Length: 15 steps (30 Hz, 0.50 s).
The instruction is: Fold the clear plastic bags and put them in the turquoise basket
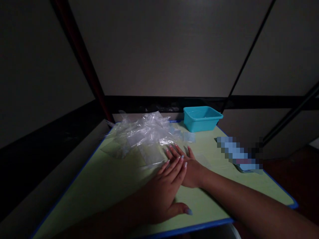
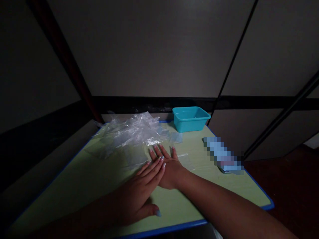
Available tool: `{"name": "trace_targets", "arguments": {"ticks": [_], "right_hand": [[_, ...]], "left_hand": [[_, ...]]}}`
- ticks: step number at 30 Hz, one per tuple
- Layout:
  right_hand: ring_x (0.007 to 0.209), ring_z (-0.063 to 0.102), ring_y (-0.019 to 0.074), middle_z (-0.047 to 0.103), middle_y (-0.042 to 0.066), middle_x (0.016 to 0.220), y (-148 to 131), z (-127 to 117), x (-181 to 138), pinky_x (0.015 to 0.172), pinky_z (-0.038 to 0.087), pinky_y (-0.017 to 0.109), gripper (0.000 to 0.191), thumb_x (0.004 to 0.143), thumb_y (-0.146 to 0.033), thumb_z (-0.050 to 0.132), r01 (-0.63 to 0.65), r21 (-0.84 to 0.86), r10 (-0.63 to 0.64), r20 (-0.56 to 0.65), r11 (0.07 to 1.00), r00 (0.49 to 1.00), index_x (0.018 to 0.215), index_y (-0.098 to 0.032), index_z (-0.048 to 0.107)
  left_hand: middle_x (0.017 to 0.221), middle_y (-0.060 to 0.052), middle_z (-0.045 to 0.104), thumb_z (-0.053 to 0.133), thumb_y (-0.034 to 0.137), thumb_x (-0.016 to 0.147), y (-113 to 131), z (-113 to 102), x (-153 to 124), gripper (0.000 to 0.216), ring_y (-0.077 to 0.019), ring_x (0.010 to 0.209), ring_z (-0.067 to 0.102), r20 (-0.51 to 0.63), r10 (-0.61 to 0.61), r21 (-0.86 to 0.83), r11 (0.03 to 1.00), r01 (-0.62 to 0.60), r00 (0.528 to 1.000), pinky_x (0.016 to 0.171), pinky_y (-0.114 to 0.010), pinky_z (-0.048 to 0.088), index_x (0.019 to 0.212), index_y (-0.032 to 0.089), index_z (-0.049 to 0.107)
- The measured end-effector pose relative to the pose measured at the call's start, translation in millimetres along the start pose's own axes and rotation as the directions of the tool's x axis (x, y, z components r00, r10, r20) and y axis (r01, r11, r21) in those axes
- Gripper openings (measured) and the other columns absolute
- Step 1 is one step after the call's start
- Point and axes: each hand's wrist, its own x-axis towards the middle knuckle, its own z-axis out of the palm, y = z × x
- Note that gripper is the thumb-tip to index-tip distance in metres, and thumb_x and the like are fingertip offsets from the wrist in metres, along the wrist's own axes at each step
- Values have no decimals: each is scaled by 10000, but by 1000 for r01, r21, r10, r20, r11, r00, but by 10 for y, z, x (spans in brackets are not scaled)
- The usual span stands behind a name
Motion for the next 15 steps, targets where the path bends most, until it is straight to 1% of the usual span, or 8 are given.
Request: {"name": "trace_targets", "arguments": {"ticks": [3, 6, 9, 12, 15], "right_hand": [[1377, -60, 299, -36, 61, 1512, 31, 8, -5, 1031, -32, 617, 750, 859, -474, 333, -4, -16, 3, -61, 1000, 998, 1454, -175, -10], [1382, -29, 291, -13, 65, 1513, 65, 1, 1, 1039, -22, 610, 736, 850, -400, 345, -56, -39, 51, -119, 998, 992, 1456, -152, 7], [1385, 0, 279, 15, 80, 1510, 68, 11, 33, 1045, -10, 600, 736, 839, -362, 342, -114, -45, 109, -106, 992, 988, 1454, -114, 24], [1384, -8, 283, 11, 87, 1508, 44, 46, 75, 1032, -40, 610, 715, 837, -341, 335, -144, -55, 137, -114, 988, 984, 1453, -106, 58], [1384, -17, 282, 25, 89, 1509, 18, 68, 95, 1022, -63, 617, 693, 843, -314, 319, -164, -51, 156, -137, 985, 978, 1452, -103, 67]], "left_hand": [[1511, -131, -6, 354, 634, 843, -24, 3, -5, 857, -287, 1383, 5, -24, -35, -13, 999, 35, 999, 1117, -478, 100, 1456, 140, 14], [1509, -139, -8, 324, 653, 840, -9, 16, 13, 866, -282, 1382, -11, -25, -43, -30, 999, 43, 999, 1118, -477, 90, 1454, 125, 16], [1507, -151, -15, 301, 674, 832, 18, 40, 46, 888, -280, 1379, -45, -23, -49, -36, 998, 48, 999, 1123, -463, 85, 1450, 93, 40], [1509, -151, -10, 314, 636, 852, 11, 62, 68, 851, -282, 1376, -64, -32, -108, -15, 994, 108, 994, 1122, -472, 98, 1448, 89, 48], [1509, -152, -5, 296, 611, 868, -15, 76, 70, 824, -283, 1374, -68, -14, -173, -1, 985, 173, 985, 1119, -475, 113, 1447, 83, 40]]}}
